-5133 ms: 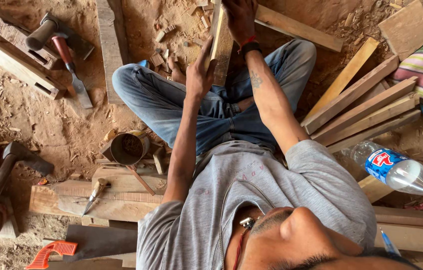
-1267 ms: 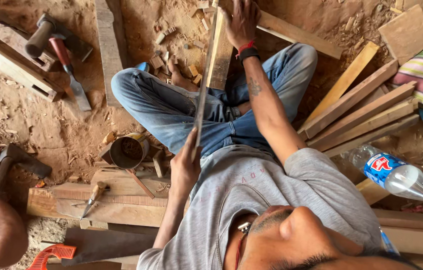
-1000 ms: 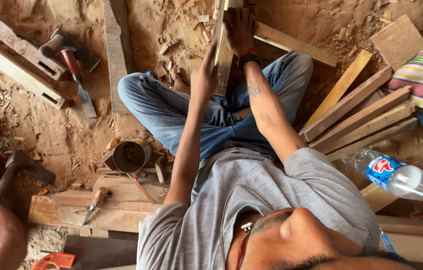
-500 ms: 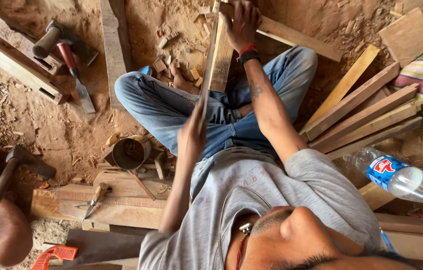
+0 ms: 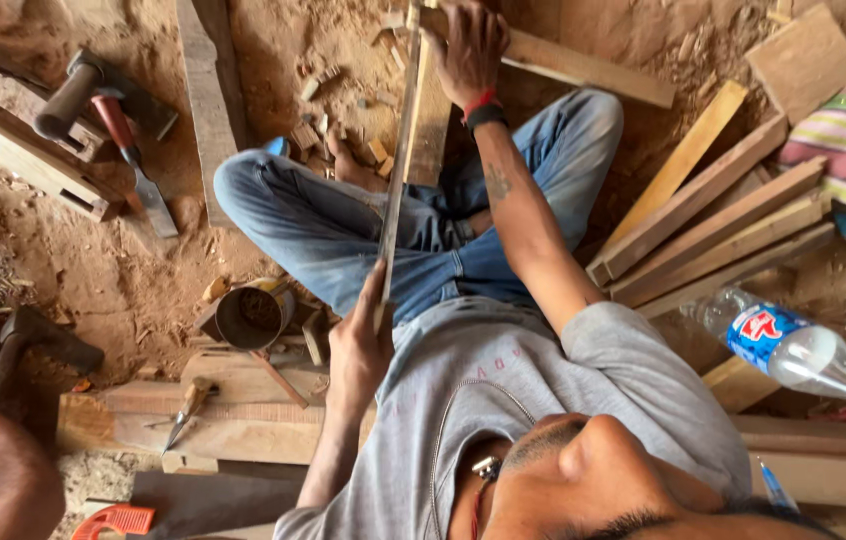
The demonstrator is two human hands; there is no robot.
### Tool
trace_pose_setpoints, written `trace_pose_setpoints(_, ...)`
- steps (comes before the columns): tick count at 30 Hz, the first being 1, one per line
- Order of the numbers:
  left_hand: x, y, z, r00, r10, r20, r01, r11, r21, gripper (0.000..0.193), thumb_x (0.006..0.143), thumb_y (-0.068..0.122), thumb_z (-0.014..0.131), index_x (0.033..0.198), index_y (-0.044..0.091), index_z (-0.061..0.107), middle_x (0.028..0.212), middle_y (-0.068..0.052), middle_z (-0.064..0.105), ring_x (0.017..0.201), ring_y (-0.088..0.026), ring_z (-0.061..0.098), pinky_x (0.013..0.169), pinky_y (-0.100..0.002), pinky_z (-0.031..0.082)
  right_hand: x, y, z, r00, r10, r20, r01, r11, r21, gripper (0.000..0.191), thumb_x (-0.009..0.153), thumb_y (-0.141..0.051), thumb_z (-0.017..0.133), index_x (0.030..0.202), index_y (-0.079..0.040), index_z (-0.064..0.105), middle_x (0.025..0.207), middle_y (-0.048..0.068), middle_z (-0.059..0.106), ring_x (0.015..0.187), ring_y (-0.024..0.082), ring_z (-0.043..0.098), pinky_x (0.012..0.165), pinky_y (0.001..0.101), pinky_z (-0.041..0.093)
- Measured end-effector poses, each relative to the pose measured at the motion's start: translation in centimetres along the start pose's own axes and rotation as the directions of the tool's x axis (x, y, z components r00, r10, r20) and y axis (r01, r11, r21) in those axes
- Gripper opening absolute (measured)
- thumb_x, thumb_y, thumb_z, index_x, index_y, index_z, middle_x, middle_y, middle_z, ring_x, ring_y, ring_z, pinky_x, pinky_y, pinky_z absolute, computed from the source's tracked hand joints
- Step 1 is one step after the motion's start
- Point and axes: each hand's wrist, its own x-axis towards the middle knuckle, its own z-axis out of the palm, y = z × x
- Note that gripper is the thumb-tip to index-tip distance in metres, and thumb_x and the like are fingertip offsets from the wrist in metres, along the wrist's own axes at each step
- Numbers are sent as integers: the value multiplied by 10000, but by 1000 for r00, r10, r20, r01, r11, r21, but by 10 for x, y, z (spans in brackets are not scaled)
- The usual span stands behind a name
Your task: The person sits cross-legged on the floor and sands a small wooden plank using a hand saw as a sanding tool. They hold the plank with one hand and rub the saw blade along its surface repeatedly to smooth it.
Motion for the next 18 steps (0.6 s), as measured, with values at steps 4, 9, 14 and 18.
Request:
trace_pose_setpoints(4, 59, 0, 26, 999, -2, 50, -1, 997, 71, 677, 965, 72, 674, 1579, 186, 413, 776, -226, 676, 642, -377, 675, 604, -491, 524, -4, 1, -3, 999, -25, -37, 23, 997, -70, 540, 1070, -575, 483, 1389, -140, 521, 1287, 169, 495, 1226, 361, 449, 1101, 629, 255)
trace_pose_setpoints(9, 215, 0, 81, 999, 20, 26, -19, 1000, -23, 649, 995, 99, 660, 1580, 213, 402, 805, -253, 685, 608, -369, 667, 619, -500, 535, -2, -7, -21, 997, 28, 69, -26, 999, -22, 399, 1050, -470, 545, 1360, -218, 556, 1293, 152, 495, 1239, 359, 450, 1098, 594, 264)
trace_pose_setpoints(14, 165, -6, 62, 985, 143, -101, -148, 988, -47, 702, 966, 22, 657, 1596, 199, 405, 930, -281, 682, 786, -440, 675, 688, -524, 526, 2, -12, -18, 999, 40, 15, -40, 999, -20, 426, 1062, -538, 543, 1355, -230, 570, 1277, 133, 497, 1212, 324, 463, 1090, 581, 286)
trace_pose_setpoints(18, 31, -5, 16, 1000, -13, -9, 12, 999, -52, 649, 960, 6, 621, 1556, 188, 439, 1130, -293, 723, 870, -436, 740, 701, -496, 593, 1, -7, -3, 998, 62, 21, -61, 997, -42, 476, 1043, -607, 522, 1284, -199, 569, 1219, 96, 513, 1185, 295, 483, 1082, 598, 294)
